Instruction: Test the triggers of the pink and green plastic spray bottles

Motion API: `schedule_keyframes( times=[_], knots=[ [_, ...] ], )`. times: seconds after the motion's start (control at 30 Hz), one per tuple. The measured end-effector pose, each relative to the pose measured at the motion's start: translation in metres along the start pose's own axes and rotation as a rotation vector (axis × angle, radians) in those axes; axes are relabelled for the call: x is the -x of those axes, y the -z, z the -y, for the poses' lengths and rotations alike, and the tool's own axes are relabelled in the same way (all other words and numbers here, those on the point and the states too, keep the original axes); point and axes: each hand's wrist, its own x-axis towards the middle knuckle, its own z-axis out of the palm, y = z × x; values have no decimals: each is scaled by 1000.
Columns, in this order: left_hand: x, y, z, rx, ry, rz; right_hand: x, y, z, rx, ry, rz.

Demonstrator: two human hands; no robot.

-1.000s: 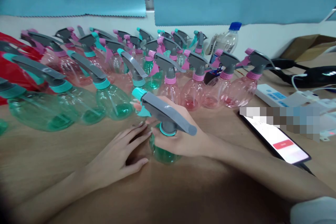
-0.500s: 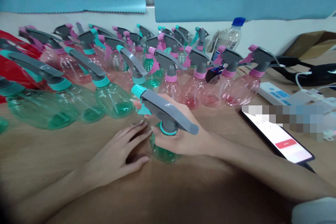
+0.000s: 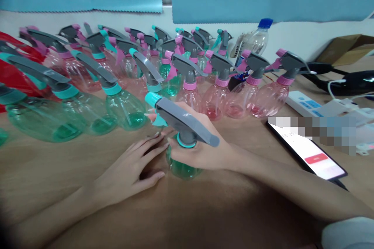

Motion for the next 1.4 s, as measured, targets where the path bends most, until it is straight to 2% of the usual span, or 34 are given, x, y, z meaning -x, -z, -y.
schedule_keyframes(
  times=[0.33, 0.5, 0.73, 1.2, 1.4],
  knots=[
    [0, -2, 2, 12, -16, -21, 3, 0, -3, -13, -21, -46],
    [0, -1, 1, -1, -15, -11, 4, 0, -6, -24, 7, -26],
    [0, 0, 1, 11, -15, -14, 0, 0, -1, -9, -19, -4],
    [0, -4, 2, -2, -20, -12, 0, 0, 2, 70, -66, -73],
    [-1, -3, 1, -3, -20, -11, 0, 1, 3, 76, -56, -63]
  ],
)
